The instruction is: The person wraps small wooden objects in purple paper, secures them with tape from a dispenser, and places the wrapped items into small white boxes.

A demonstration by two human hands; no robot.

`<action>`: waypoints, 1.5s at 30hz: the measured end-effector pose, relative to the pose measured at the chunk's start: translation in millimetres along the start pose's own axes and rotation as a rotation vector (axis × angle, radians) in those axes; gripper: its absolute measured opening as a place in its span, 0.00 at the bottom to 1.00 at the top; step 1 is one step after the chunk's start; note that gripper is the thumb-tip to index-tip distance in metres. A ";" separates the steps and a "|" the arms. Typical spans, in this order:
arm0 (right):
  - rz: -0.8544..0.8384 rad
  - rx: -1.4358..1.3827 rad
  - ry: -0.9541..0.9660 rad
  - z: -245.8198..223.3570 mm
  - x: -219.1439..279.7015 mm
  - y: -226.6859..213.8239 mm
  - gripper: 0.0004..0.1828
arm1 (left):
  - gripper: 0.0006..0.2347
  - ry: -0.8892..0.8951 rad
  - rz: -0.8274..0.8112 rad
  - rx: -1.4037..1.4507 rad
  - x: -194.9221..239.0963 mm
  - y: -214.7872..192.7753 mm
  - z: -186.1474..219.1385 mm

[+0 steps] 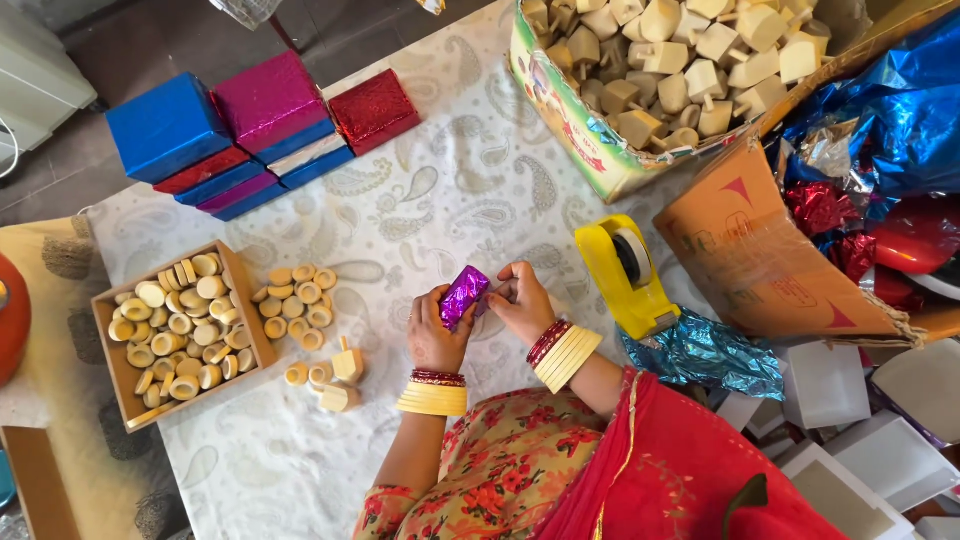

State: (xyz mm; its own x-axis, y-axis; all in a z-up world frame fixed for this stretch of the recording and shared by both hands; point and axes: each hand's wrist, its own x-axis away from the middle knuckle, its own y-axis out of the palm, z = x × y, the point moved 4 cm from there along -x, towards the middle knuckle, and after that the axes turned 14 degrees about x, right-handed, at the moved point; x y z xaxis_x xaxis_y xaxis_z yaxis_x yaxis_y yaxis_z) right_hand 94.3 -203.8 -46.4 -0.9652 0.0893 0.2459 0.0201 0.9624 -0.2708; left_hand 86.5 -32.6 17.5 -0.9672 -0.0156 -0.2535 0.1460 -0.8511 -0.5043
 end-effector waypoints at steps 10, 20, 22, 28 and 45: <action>-0.087 -0.354 -0.205 -16.4 11.9 0.7 0.18 | 0.20 -0.009 -0.021 0.018 -3.0 -2.6 1.3; 0.021 -0.046 -0.140 -3.3 -5.6 8.2 0.19 | 0.20 0.022 -0.011 0.023 -2.4 -3.0 0.7; -0.001 -0.122 -0.182 6.0 -7.0 10.1 0.18 | 0.20 -0.006 -0.020 0.024 -1.3 -3.0 0.2; 0.006 -0.017 -0.377 -9.5 -2.6 2.3 0.18 | 0.20 0.054 -0.017 0.018 -3.3 -2.7 -0.6; 0.150 0.821 -0.366 -70.7 12.5 -41.1 0.31 | 0.20 0.026 -0.018 0.036 -2.3 -2.4 -6.7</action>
State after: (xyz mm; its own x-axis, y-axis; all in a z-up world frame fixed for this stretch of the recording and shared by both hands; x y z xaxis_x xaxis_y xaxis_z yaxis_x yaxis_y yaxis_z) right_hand 99.9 -224.1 33.6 -0.9928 -0.0226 -0.1178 0.0951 0.4498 -0.8880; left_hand 89.8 -27.1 13.7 -0.9637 0.0130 -0.2666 0.1207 -0.8697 -0.4786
